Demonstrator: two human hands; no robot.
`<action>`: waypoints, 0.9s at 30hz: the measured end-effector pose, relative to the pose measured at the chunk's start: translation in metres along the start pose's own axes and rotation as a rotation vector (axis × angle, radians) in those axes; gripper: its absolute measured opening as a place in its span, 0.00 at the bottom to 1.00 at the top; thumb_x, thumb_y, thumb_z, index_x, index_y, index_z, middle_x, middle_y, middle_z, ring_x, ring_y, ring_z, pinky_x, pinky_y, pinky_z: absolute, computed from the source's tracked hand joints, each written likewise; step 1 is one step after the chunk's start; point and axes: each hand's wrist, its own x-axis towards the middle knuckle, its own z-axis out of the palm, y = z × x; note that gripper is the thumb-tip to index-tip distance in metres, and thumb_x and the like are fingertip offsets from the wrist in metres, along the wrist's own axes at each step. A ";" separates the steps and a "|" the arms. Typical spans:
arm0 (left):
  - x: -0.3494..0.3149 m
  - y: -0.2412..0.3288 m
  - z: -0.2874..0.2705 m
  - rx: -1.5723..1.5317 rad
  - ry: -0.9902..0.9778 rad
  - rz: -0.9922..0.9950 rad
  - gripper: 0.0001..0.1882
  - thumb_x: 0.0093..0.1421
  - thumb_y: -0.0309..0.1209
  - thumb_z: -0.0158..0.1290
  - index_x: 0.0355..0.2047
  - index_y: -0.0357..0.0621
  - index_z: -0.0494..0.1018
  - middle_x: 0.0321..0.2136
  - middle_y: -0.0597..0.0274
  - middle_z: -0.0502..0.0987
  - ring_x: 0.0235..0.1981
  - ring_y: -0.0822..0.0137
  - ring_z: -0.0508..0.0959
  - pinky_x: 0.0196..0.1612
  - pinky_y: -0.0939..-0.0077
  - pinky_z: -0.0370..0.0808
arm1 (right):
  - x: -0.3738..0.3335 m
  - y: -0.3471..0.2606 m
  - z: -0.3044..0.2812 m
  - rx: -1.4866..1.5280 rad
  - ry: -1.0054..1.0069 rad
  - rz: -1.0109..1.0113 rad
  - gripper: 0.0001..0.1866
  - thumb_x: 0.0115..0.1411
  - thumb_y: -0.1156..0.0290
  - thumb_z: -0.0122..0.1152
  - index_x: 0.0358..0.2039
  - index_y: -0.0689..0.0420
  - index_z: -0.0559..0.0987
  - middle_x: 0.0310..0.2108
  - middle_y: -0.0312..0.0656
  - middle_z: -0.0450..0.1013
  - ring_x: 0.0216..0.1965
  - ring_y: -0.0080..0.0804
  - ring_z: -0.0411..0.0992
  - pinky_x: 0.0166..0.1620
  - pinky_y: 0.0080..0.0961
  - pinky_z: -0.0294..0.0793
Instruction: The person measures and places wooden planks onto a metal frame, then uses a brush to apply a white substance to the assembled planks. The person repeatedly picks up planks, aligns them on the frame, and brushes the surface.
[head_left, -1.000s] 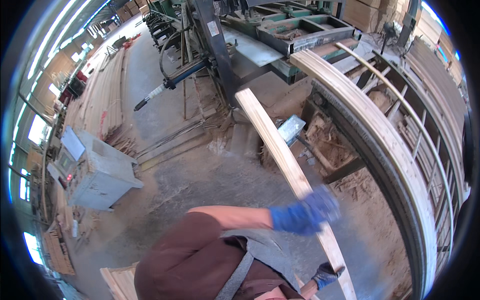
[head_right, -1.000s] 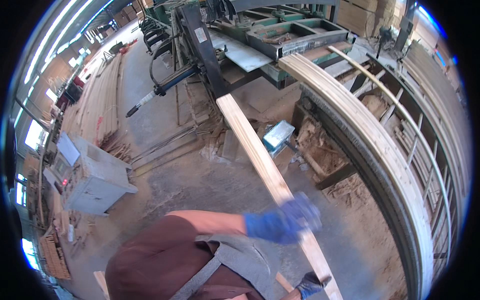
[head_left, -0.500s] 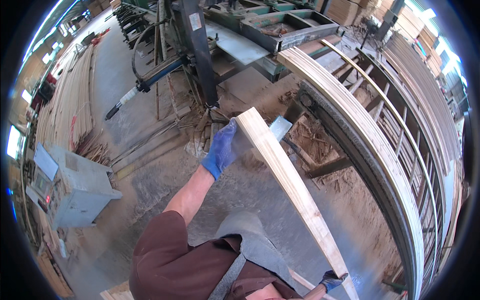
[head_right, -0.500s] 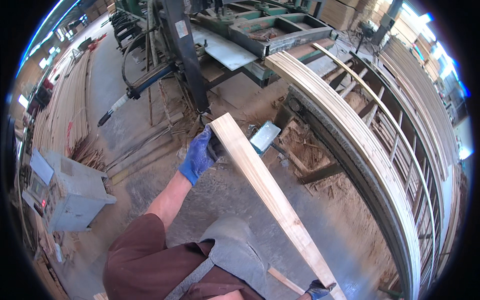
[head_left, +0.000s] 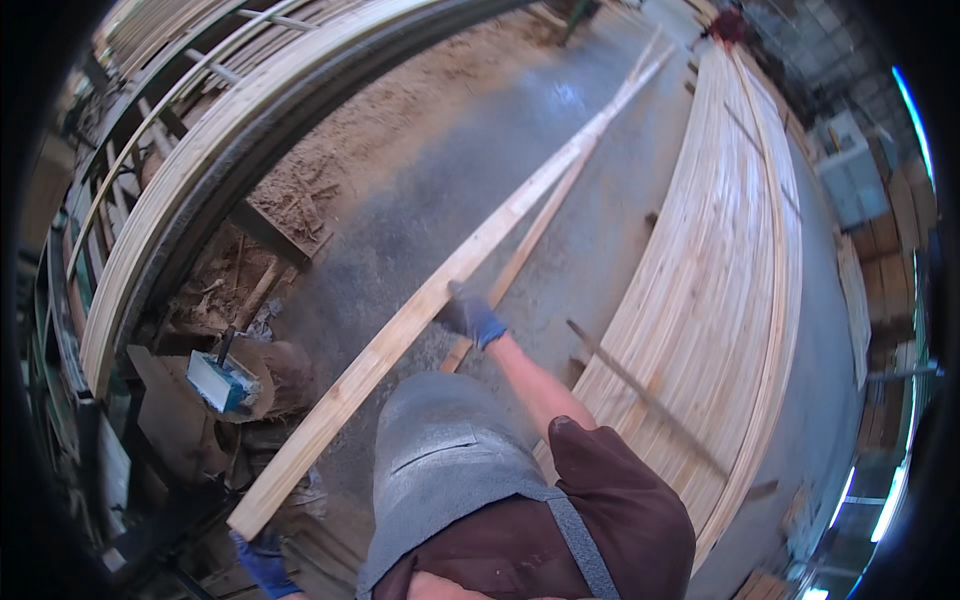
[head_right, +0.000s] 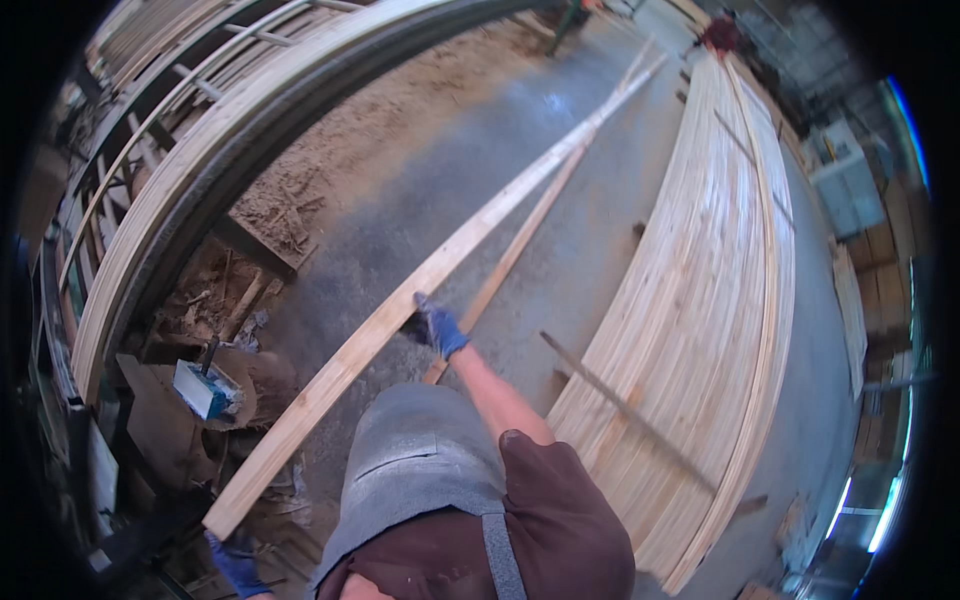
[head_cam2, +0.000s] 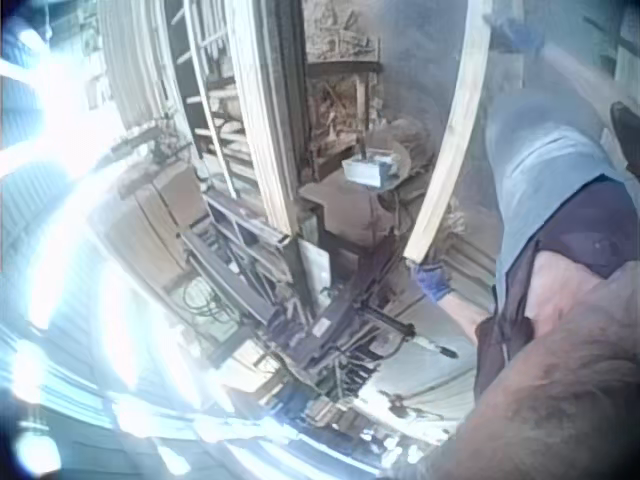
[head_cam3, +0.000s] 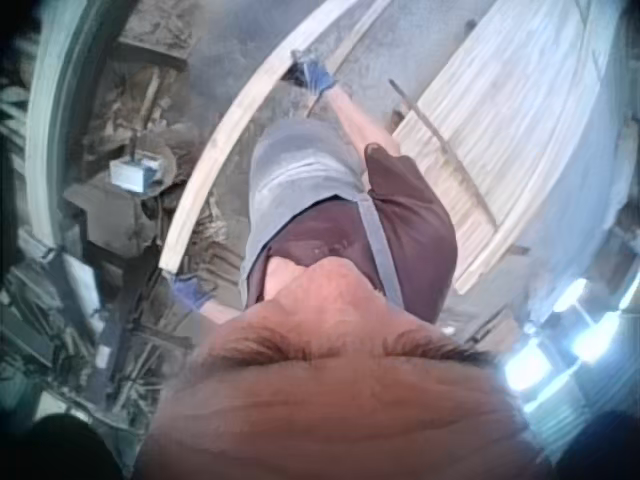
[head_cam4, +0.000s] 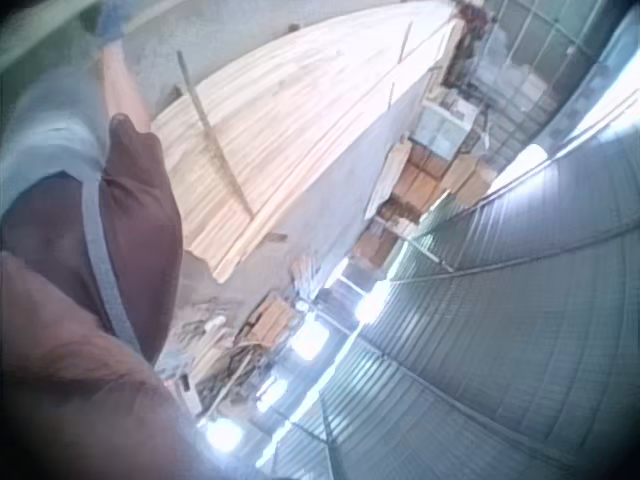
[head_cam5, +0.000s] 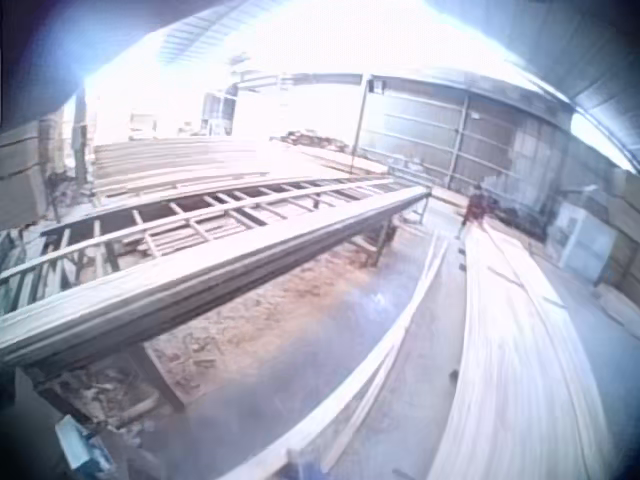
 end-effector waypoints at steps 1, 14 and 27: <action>-0.005 -0.018 -0.028 0.060 -0.056 -0.060 0.27 0.69 0.54 0.44 0.57 0.49 0.68 0.42 0.57 0.76 0.37 0.62 0.76 0.43 0.65 0.73 | -0.033 0.035 0.014 -0.195 0.060 0.083 0.27 0.66 0.43 0.50 0.47 0.55 0.75 0.36 0.44 0.79 0.28 0.35 0.75 0.31 0.31 0.75; 0.121 -0.270 0.075 0.221 -0.499 -0.920 0.25 0.66 0.50 0.52 0.56 0.49 0.68 0.45 0.51 0.78 0.40 0.52 0.81 0.45 0.54 0.78 | -0.324 0.261 -0.133 0.064 0.768 0.107 0.19 0.69 0.51 0.50 0.47 0.53 0.77 0.37 0.44 0.80 0.33 0.33 0.79 0.35 0.30 0.79; 0.069 -0.399 0.097 0.482 -0.521 -0.964 0.29 0.64 0.57 0.52 0.57 0.53 0.68 0.50 0.67 0.78 0.46 0.62 0.77 0.53 0.60 0.73 | -0.464 0.408 -0.174 -0.129 0.805 0.088 0.15 0.68 0.55 0.54 0.38 0.54 0.76 0.28 0.41 0.78 0.21 0.25 0.75 0.22 0.23 0.74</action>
